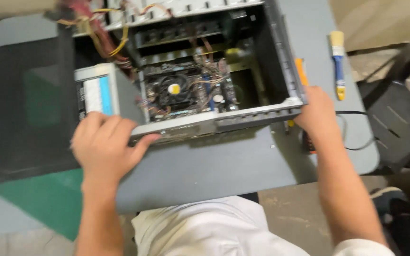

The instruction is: The person is removing internal components from a desktop computer, specifically disconnecting power cables and unscrewing the power supply unit.

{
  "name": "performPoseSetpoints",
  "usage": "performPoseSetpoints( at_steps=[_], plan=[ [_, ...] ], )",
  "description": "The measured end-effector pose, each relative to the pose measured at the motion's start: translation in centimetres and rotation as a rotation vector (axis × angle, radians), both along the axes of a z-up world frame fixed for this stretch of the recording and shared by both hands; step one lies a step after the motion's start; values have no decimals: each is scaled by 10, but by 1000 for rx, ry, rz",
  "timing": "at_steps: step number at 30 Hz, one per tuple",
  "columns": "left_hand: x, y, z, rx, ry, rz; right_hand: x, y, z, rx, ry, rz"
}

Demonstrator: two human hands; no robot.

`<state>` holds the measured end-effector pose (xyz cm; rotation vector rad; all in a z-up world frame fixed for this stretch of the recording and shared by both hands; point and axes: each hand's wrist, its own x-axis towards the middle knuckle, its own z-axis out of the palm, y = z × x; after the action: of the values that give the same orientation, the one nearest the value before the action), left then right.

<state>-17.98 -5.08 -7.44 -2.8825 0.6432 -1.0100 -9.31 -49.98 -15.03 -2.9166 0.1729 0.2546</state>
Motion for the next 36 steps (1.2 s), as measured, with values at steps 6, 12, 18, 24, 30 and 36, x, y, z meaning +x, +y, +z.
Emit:
performPoseSetpoints(
  at_steps=[6,12,18,24,30,36],
  plan=[
    [4,1,-1,-1,-73,-58,-6,15,-16,16,2,-105],
    [6,2,-6,1,-98,-57,-19,31,55,472,143,-432],
    [6,4,-9,10,-126,-50,-14,21,21,555,35,-310],
    [5,2,-10,16,-139,-19,-21,50,68,890,10,-366],
    [4,2,-14,4,-130,-19,-22,53,70,830,87,-482],
    [5,2,-16,7,-181,-12,10,28,22,820,-202,163]
  ],
)
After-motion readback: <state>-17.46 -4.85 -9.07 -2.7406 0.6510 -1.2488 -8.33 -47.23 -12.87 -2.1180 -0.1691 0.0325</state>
